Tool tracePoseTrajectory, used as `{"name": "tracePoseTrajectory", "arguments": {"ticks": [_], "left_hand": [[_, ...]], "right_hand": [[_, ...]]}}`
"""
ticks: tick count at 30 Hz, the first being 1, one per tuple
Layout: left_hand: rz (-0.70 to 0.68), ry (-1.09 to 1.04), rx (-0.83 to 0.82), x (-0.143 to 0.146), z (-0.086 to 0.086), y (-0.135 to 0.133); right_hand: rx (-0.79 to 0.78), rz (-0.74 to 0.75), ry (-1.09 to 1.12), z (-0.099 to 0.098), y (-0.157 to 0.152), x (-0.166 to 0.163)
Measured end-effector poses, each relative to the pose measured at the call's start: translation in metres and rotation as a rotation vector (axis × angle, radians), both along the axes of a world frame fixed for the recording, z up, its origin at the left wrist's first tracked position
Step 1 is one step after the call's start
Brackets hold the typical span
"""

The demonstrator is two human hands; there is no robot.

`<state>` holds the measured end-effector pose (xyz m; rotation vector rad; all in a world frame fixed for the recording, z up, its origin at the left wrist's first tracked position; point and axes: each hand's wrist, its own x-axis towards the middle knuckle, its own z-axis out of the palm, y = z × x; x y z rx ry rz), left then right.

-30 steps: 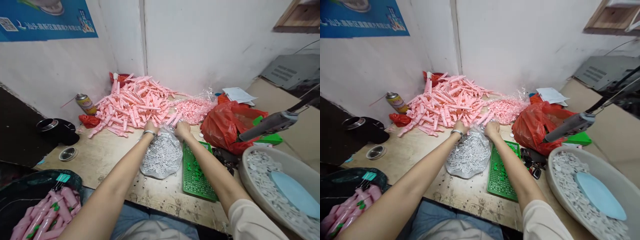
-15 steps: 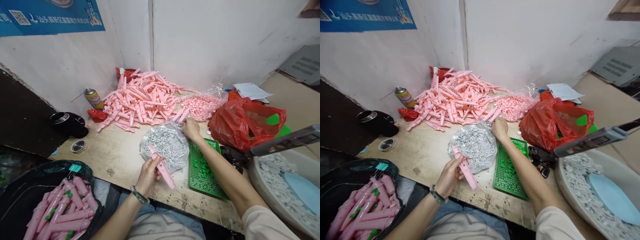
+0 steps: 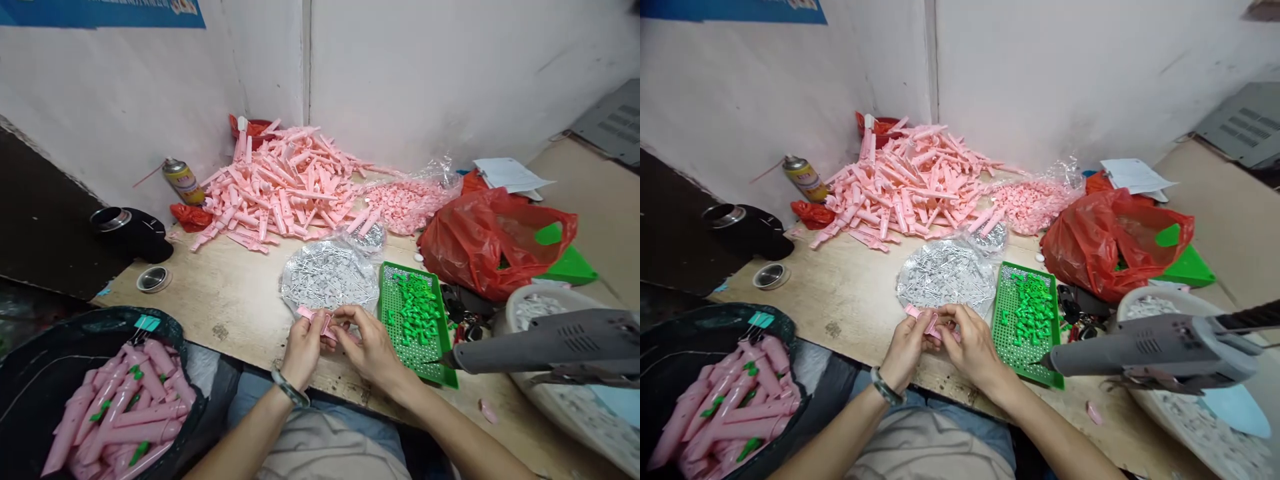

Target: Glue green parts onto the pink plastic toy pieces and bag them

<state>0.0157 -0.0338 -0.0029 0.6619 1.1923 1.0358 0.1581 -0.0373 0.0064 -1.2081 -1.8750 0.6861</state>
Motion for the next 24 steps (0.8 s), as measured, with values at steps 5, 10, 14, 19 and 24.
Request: {"name": "tracePoseTrajectory", "arguments": {"ticks": [5,10,14,19,24], "left_hand": [[-0.002,0.003,0.027,0.003,0.002,-0.001],[-0.026,0.068,0.035,0.003,-0.003,-0.003],[-0.038,0.069,0.034,0.002,-0.009,-0.005],[-0.081,0.051,-0.015,-0.006,-0.003,-0.001],[-0.069,0.070,-0.036,-0.018,0.005,0.002]], "right_hand": [[0.069,-0.030,-0.020,0.000,-0.001,0.002],[0.167,0.066,-0.152,0.007,-0.003,0.002],[0.204,0.125,-0.227,0.007,-0.001,0.001],[0.288,0.096,-0.272,0.000,-0.002,-0.010],[0.267,0.068,-0.269,-0.001,-0.001,-0.023]]}}
